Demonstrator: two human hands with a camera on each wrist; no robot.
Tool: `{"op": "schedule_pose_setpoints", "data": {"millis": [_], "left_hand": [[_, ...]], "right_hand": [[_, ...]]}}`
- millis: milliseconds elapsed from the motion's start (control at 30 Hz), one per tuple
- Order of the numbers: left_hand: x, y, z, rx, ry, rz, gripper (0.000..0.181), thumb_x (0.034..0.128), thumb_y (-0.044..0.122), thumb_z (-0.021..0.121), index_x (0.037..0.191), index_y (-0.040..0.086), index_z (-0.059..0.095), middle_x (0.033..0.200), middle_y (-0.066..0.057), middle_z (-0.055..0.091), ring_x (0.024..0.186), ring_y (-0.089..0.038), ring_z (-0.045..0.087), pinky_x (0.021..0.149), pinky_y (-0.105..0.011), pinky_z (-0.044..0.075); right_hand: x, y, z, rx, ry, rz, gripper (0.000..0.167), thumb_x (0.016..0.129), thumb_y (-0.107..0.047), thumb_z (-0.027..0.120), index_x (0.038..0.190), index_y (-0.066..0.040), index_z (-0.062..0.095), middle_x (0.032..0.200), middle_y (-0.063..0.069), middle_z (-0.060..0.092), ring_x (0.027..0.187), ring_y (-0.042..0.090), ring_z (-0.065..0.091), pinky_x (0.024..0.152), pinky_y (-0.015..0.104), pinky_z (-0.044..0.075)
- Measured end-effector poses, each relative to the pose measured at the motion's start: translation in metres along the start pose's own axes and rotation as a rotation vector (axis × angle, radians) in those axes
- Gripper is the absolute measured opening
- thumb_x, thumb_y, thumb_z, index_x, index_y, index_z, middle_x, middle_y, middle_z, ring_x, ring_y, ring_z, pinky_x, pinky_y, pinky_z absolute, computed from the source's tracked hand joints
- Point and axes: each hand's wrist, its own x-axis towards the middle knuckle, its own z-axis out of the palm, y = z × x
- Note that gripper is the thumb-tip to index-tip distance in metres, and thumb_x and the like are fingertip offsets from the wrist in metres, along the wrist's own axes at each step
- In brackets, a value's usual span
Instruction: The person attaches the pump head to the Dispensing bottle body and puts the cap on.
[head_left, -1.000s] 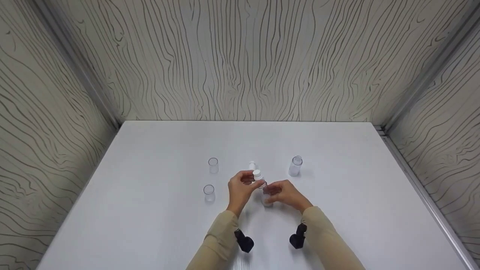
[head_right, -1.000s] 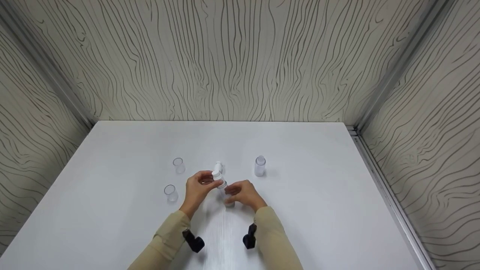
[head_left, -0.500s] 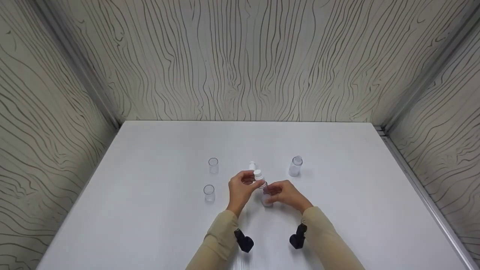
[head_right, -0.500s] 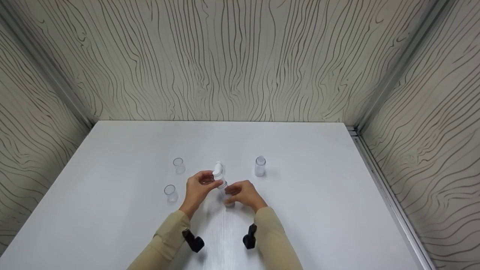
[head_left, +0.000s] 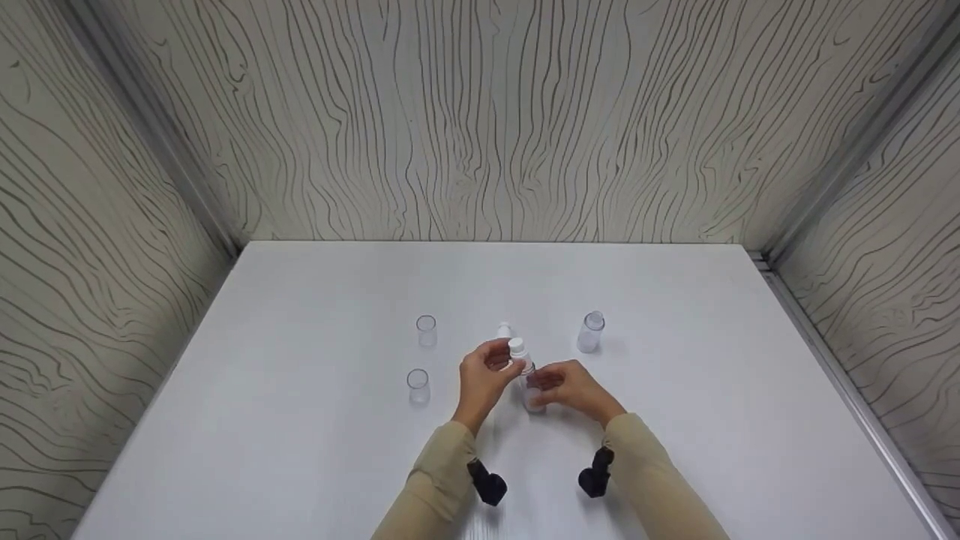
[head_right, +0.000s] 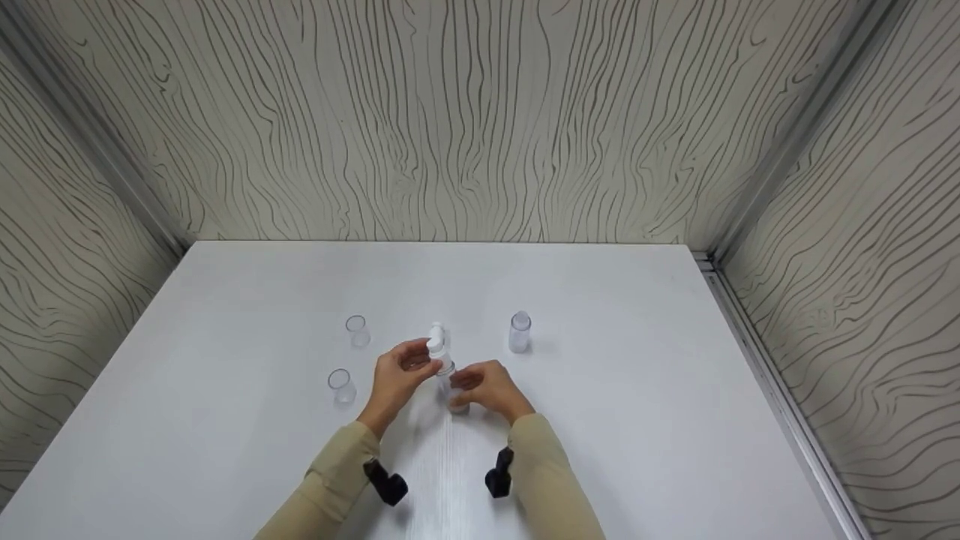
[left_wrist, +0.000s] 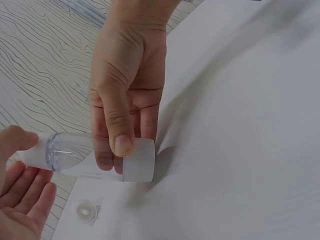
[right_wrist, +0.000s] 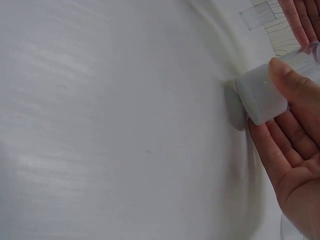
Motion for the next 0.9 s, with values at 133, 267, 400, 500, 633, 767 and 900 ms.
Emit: {"op": "schedule_pose_setpoints", "data": {"millis": [133, 267, 400, 500, 633, 767, 900], "left_hand": [[-0.0017, 0.0011, -0.0003, -0.019, -0.012, -0.002, 0.04, 0.0791, 0.004, 0.074, 0.116, -0.006, 0.063, 0.113, -0.023, 0.069, 0.106, -0.031, 0.069, 0.094, -0.033, 0.058], [-0.0023, 0.0012, -0.0005, -0.045, -0.009, 0.007, 0.041, 0.0791, 0.003, 0.074, 0.117, -0.007, 0.062, 0.114, -0.025, 0.069, 0.108, -0.033, 0.068, 0.095, -0.036, 0.057], [-0.0022, 0.0004, -0.0007, -0.038, 0.003, 0.012, 0.042, 0.0785, 0.007, 0.077, 0.116, -0.007, 0.062, 0.113, -0.024, 0.069, 0.106, -0.033, 0.069, 0.094, -0.036, 0.058], [-0.0027, -0.0002, -0.0008, -0.012, 0.008, 0.006, 0.044, 0.0777, 0.011, 0.079, 0.115, -0.006, 0.063, 0.111, -0.022, 0.07, 0.103, -0.03, 0.07, 0.093, -0.035, 0.059], [-0.0034, -0.0017, -0.0007, 0.018, 0.019, -0.004, 0.046, 0.0765, 0.017, 0.081, 0.114, -0.004, 0.064, 0.108, -0.019, 0.072, 0.099, -0.027, 0.071, 0.091, -0.034, 0.059], [-0.0032, -0.002, -0.0003, 0.025, 0.04, -0.015, 0.046, 0.0745, 0.019, 0.082, 0.111, -0.003, 0.065, 0.105, -0.016, 0.072, 0.095, -0.023, 0.071, 0.088, -0.032, 0.06], [-0.0028, -0.0008, 0.0001, 0.021, 0.064, -0.012, 0.044, 0.0727, 0.018, 0.083, 0.108, -0.003, 0.066, 0.101, -0.015, 0.073, 0.09, -0.02, 0.071, 0.084, -0.031, 0.06]], "right_hand": [[-0.0006, -0.0006, 0.0003, 0.016, 0.001, 0.018, 0.042, 0.075, -0.009, 0.078, 0.113, 0.007, 0.066, 0.114, 0.025, 0.069, 0.108, 0.036, 0.068, 0.095, 0.043, 0.057], [-0.0009, -0.0007, 0.0003, 0.018, 0.002, 0.019, 0.042, 0.075, -0.009, 0.078, 0.113, 0.006, 0.066, 0.115, 0.025, 0.069, 0.108, 0.035, 0.067, 0.096, 0.044, 0.056], [-0.0011, -0.0012, 0.001, 0.011, 0.006, 0.013, 0.042, 0.075, -0.009, 0.079, 0.112, 0.006, 0.067, 0.114, 0.025, 0.069, 0.107, 0.035, 0.068, 0.095, 0.043, 0.056], [-0.0014, -0.0017, 0.0012, 0.009, 0.007, 0.015, 0.042, 0.075, -0.009, 0.079, 0.112, 0.006, 0.067, 0.114, 0.025, 0.069, 0.108, 0.036, 0.067, 0.096, 0.043, 0.056], [-0.0021, -0.0028, 0.001, 0.019, 0.009, 0.028, 0.042, 0.075, -0.01, 0.079, 0.113, 0.005, 0.067, 0.116, 0.024, 0.069, 0.109, 0.036, 0.067, 0.097, 0.043, 0.056], [-0.0023, -0.0038, 0.001, 0.027, 0.014, 0.034, 0.042, 0.075, -0.009, 0.079, 0.113, 0.005, 0.067, 0.116, 0.024, 0.069, 0.109, 0.036, 0.067, 0.097, 0.044, 0.055], [-0.0032, -0.0066, 0.0012, 0.037, 0.017, 0.041, 0.042, 0.075, -0.007, 0.078, 0.113, 0.006, 0.066, 0.116, 0.024, 0.069, 0.11, 0.036, 0.066, 0.098, 0.045, 0.055]]}}
